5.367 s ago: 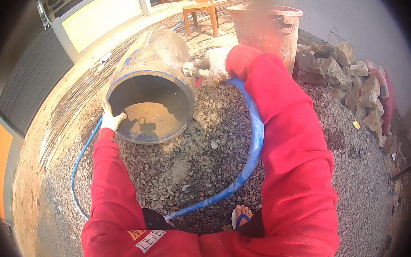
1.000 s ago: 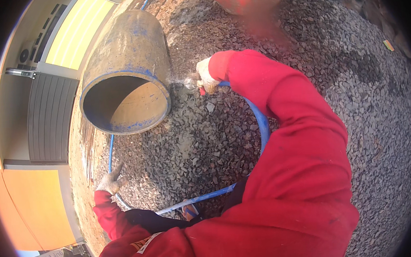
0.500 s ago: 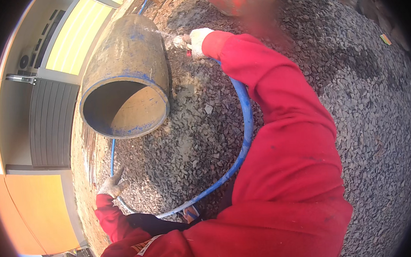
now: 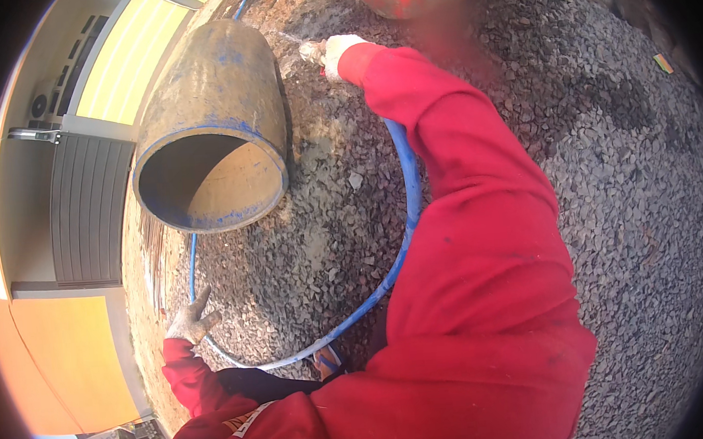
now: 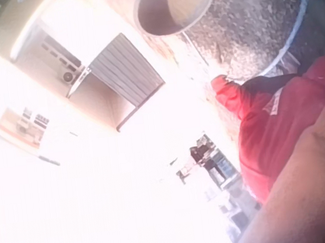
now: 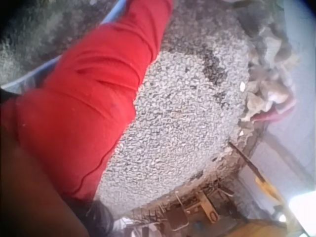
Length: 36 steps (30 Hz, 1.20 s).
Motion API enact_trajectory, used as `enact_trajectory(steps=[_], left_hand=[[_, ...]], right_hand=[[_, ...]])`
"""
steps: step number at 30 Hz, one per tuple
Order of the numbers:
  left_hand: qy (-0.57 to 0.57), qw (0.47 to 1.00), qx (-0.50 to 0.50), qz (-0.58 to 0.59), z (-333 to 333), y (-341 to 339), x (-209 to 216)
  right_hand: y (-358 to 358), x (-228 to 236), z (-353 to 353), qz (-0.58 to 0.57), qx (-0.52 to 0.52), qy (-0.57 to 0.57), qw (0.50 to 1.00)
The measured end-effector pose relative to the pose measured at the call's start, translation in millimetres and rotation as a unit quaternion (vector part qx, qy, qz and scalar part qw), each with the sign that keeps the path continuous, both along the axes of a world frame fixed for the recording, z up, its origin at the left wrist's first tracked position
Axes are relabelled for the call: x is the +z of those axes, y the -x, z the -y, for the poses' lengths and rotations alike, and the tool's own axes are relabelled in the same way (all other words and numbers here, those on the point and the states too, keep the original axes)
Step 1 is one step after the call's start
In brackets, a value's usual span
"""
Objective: The person rinses a large blue bucket with a garden hose, repeatedly filling it with water and tilting it to drain. The person rotates the bucket to rinse different interior surfaces and the exterior rim.
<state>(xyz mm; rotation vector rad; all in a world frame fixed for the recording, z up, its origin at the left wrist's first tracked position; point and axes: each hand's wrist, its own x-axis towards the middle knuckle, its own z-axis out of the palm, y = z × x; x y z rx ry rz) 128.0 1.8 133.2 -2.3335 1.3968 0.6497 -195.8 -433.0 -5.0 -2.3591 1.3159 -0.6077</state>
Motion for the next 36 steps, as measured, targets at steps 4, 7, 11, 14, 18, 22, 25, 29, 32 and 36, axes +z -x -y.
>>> enact_trajectory(steps=[4, 7, 11, 14, 18, 22, 25, 29, 32, 36], left_hand=[[-0.016, 1.0, 0.011, 0.011, -2.3, -2.5, -2.8], [-0.008, 1.0, 0.014, -0.007, -3.9, -8.1, -6.7], [-0.014, 1.0, 0.01, -0.006, -3.6, -14.9, -12.2], [-0.02, 1.0, 0.011, 0.003, -2.2, -18.7, -14.9], [-0.016, 1.0, 0.006, -0.001, -3.1, -24.0, -17.0], [-0.007, 1.0, -0.012, -0.007, -6.5, -25.8, -18.6], [-0.014, 1.0, -0.006, -0.008, -5.5, -23.8, -18.1], [-0.023, 1.0, 0.01, -0.002, -4.2, -19.8, -15.5], [0.002, 1.0, 0.012, -0.023, -8.3, -18.6, -15.3], [0.04, 0.998, -0.019, -0.035, -11.6, -21.7, -14.4]], right_hand=[[-5.3, -12.9, 8.0, 0.029, 0.053, -0.137, 0.989], [-8.5, -25.2, -2.4, -0.034, 0.182, -0.101, 0.977], [-8.9, -38.7, -34.4, -0.031, 0.268, -0.229, 0.935], [-17.4, -38.3, -50.5, -0.117, 0.318, -0.136, 0.931], [-15.1, -29.9, -41.1, -0.068, 0.232, -0.211, 0.947], [-12.7, -27.2, -31.8, -0.077, 0.22, -0.135, 0.963], [-10.0, -26.5, -31.2, -0.038, 0.137, -0.089, 0.986], [-0.8, -26.6, -33.8, -0.001, 0.151, -0.122, 0.981], [-2.7, -35.5, -49.0, -0.032, 0.251, -0.271, 0.929], [-31.1, -58.0, -94.8, -0.272, 0.337, -0.16, 0.887]])
